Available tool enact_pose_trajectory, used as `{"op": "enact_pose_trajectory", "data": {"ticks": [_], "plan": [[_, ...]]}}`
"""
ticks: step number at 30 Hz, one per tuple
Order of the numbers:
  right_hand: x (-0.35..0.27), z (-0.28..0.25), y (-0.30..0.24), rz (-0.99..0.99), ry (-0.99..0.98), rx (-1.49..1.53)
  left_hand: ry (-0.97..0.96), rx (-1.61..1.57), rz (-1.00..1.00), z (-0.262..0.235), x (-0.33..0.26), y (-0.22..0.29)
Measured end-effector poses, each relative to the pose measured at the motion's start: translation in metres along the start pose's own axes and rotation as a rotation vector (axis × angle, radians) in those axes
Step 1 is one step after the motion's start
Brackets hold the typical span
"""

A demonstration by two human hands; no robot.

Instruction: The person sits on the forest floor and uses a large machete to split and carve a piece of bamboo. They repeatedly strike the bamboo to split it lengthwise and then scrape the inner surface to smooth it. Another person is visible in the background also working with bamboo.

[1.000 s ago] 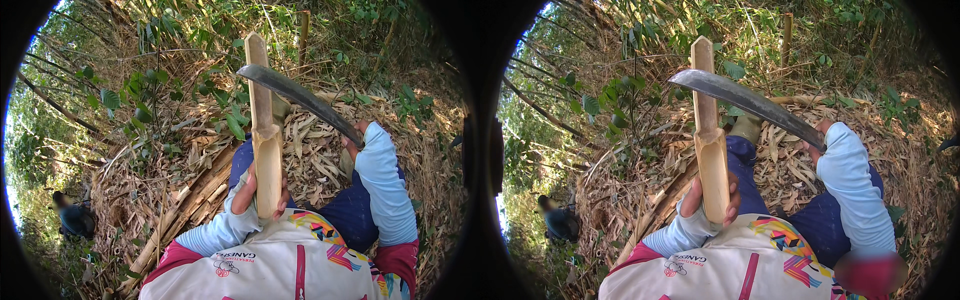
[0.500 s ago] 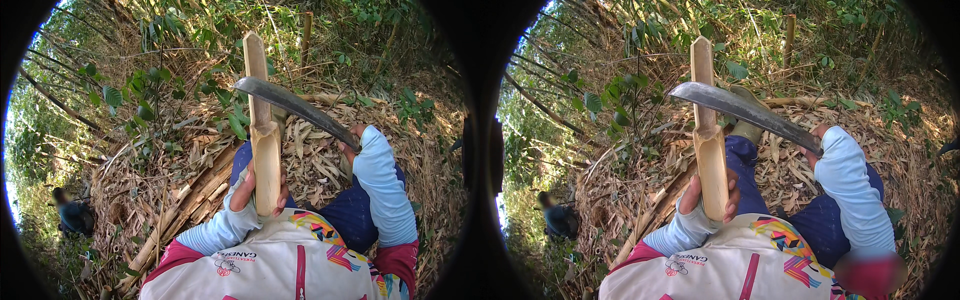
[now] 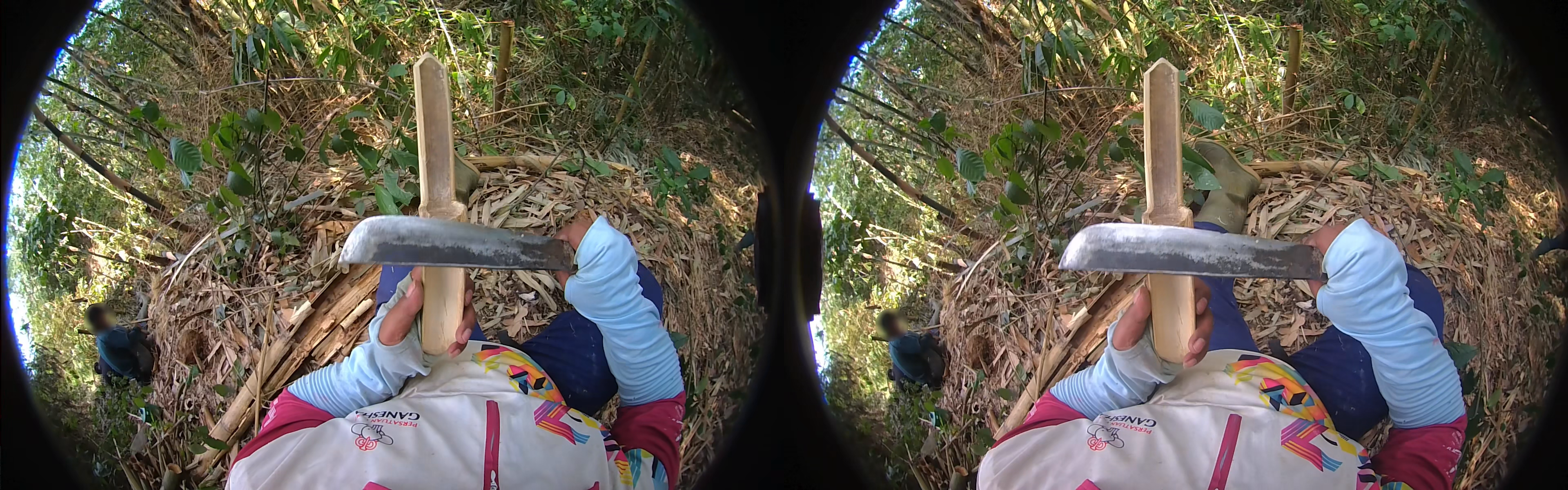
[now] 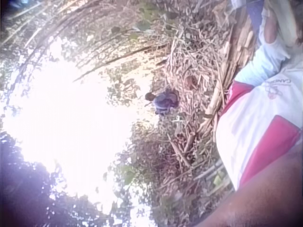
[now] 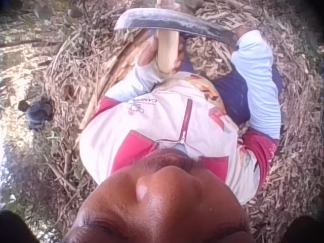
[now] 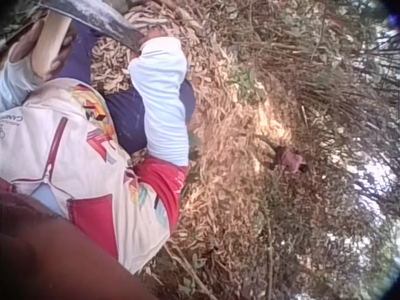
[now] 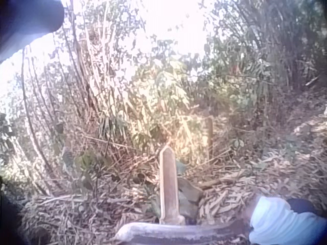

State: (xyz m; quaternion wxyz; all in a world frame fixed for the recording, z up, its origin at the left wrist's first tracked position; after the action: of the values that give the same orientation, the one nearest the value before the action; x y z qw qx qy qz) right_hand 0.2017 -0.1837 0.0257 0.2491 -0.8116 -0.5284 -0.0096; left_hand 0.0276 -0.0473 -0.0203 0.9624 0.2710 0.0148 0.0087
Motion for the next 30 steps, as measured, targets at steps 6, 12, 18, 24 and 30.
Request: {"op": "enact_pose_trajectory", "data": {"ticks": [6, 12, 18, 24, 30], "plan": [[-0.004, 0.003, -0.025, -0.289, -0.027, -0.314, -0.078, -0.005, -0.053, -0.007, 0.000, -0.004], [-0.004, 0.005, -0.022, -0.276, -0.069, -0.322, -0.125, 0.066, -0.116, -0.010, 0.003, -0.005], [-0.002, 0.007, -0.015, -0.147, -0.078, -0.367, 0.028, 0.070, -0.144, -0.005, 0.000, -0.016], [0.006, 0.000, -0.005, -0.110, -0.110, -0.406, -0.032, 0.169, -0.101, 0.000, -0.005, -0.016], [0.002, -0.002, 0.003, -0.129, -0.046, -0.384, 0.018, 0.187, -0.114, 0.006, -0.007, -0.012]]}}
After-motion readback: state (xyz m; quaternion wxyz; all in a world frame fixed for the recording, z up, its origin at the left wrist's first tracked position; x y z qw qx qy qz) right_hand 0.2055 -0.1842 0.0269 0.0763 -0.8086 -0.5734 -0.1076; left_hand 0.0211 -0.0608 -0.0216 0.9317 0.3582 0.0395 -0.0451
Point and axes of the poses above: each hand's wrist, its own x-axis towards the middle knuckle, its own z-axis out of the palm, y = z × x, the point moved 6 cm from there along x, towards the middle knuckle, and after that the axes turned 7 degrees about -z, right-handed, at the moved point
